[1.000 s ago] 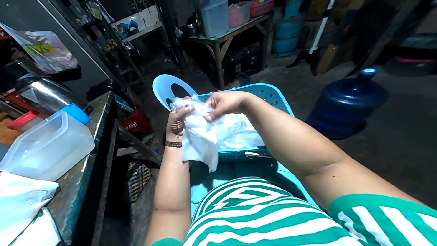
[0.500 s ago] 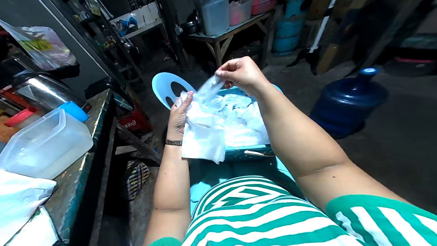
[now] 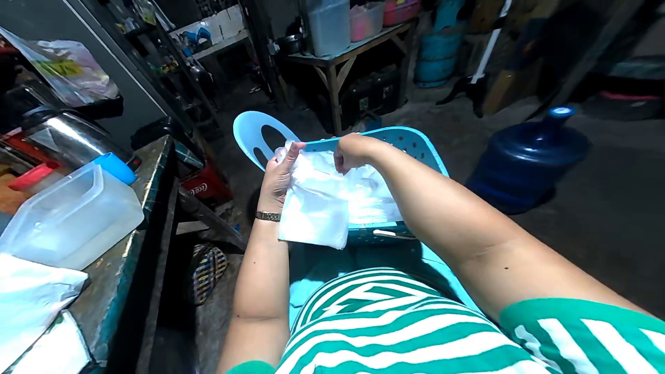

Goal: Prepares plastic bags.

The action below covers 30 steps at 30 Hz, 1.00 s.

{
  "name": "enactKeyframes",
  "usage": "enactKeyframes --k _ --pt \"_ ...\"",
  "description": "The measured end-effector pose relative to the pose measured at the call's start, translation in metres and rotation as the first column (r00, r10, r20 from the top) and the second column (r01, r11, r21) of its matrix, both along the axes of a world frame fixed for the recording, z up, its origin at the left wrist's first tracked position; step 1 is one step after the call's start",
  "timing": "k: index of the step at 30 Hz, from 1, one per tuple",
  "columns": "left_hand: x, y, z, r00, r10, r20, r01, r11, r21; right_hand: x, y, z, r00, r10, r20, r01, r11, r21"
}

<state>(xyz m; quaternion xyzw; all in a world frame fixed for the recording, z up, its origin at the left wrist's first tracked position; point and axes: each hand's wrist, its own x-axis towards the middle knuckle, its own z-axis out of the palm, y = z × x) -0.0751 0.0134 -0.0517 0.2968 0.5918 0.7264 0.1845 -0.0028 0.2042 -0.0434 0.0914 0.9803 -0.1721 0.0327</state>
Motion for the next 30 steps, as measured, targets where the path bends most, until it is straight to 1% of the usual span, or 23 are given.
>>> enactKeyframes --k 1,3,5,6,7,9,10,11,12,14,15,18,21,22,23,24,25,26,27,28,29,30 --pt "0.0 0.001 0.0 1.0 0.012 -0.012 -0.012 1.0 -0.014 0.001 0.003 0.002 0.996 0.011 -0.091 -0.012 1.0 -0.005" --pt "-0.001 0.002 0.0 1.0 0.025 -0.019 -0.026 1.0 -0.018 0.003 0.007 0.001 0.956 0.014 -0.292 -0.042 0.995 -0.088" --pt "0.0 0.003 0.0 1.0 0.027 -0.012 -0.027 1.0 -0.005 0.008 0.002 0.005 0.905 -0.022 -0.426 -0.085 0.969 -0.231" --pt "0.001 0.004 0.001 1.0 0.026 -0.011 -0.026 1.0 0.006 0.011 -0.004 0.007 0.879 -0.054 -0.474 -0.114 0.941 -0.319" --pt "0.002 0.004 0.002 1.0 0.029 -0.008 -0.029 1.0 0.011 0.013 -0.009 0.009 0.866 -0.081 -0.494 -0.15 0.9 -0.41" --pt "0.006 0.004 0.003 0.998 0.059 -0.005 -0.059 0.998 0.012 0.017 -0.02 0.014 0.881 -0.091 -0.465 -0.233 0.771 -0.592" --pt "0.007 0.004 0.003 0.998 0.069 -0.011 -0.069 0.998 0.007 0.017 -0.022 0.014 0.88 -0.071 -0.469 -0.271 0.737 -0.619" --pt "0.005 0.003 0.003 0.998 0.066 -0.015 -0.066 0.998 0.01 0.016 -0.024 0.013 0.866 -0.05 -0.497 -0.296 0.751 -0.591" --pt "0.003 0.001 0.001 0.999 0.044 -0.016 -0.044 0.999 0.017 0.015 -0.024 0.012 0.85 -0.026 -0.526 -0.306 0.789 -0.533" --pt "0.003 -0.002 0.001 1.0 -0.016 -0.007 0.016 0.999 0.031 0.014 -0.024 0.012 0.836 -0.011 -0.548 -0.285 0.846 -0.451" --pt "0.005 -0.002 0.002 1.0 -0.021 -0.005 0.021 0.999 0.03 0.014 -0.024 0.012 0.837 -0.025 -0.547 -0.266 0.855 -0.446" --pt "0.009 0.0 0.003 1.0 0.031 -0.004 -0.03 0.999 0.043 0.014 -0.026 0.014 0.839 -0.096 -0.535 -0.215 0.846 -0.489" --pt "0.01 -0.003 0.003 0.999 -0.046 0.004 0.045 0.99 0.131 0.013 -0.03 0.014 0.829 -0.137 -0.542 -0.204 0.828 -0.523" --pt "0.011 -0.006 0.003 0.997 -0.081 -0.009 0.082 0.984 0.16 0.013 -0.031 0.015 0.822 -0.177 -0.541 -0.206 0.793 -0.574" --pt "0.011 -0.009 0.003 0.993 -0.118 -0.033 0.122 0.975 0.184 0.014 -0.032 0.017 0.815 -0.234 -0.531 -0.224 0.716 -0.661" --pt "0.01 -0.012 0.001 0.985 -0.155 -0.069 0.166 0.966 0.2 0.014 -0.033 0.017 0.804 -0.305 -0.511 -0.263 0.588 -0.765" --pt "0.006 -0.014 -0.001 0.974 -0.203 -0.1 0.221 0.952 0.214 0.015 -0.033 0.019 0.8 -0.38 -0.464 -0.31 0.4 -0.863" --pt "0.004 -0.015 -0.003 0.961 -0.248 -0.119 0.269 0.938 0.22 0.015 -0.033 0.021 0.797 -0.453 -0.4 -0.342 0.207 -0.916" --pt "0.002 -0.015 -0.003 0.95 -0.284 -0.126 0.306 0.926 0.22 0.015 -0.035 0.022 0.796 -0.498 -0.343 -0.36 0.066 -0.931" --pt "0.001 -0.014 -0.004 0.944 -0.308 -0.117 0.328 0.916 0.231 0.016 -0.037 0.023 0.802 -0.515 -0.303 -0.359 -0.011 -0.933" --pt "0.0 -0.013 -0.004 0.944 -0.316 -0.098 0.331 0.909 0.253 0.016 -0.038 0.024 0.815 -0.507 -0.281 -0.34 -0.026 -0.94" --pt "0.0 -0.012 -0.005 0.947 -0.312 -0.078 0.321 0.901 0.292 0.018 -0.039 0.024 0.841 -0.466 -0.275 -0.309 0.003 -0.951"
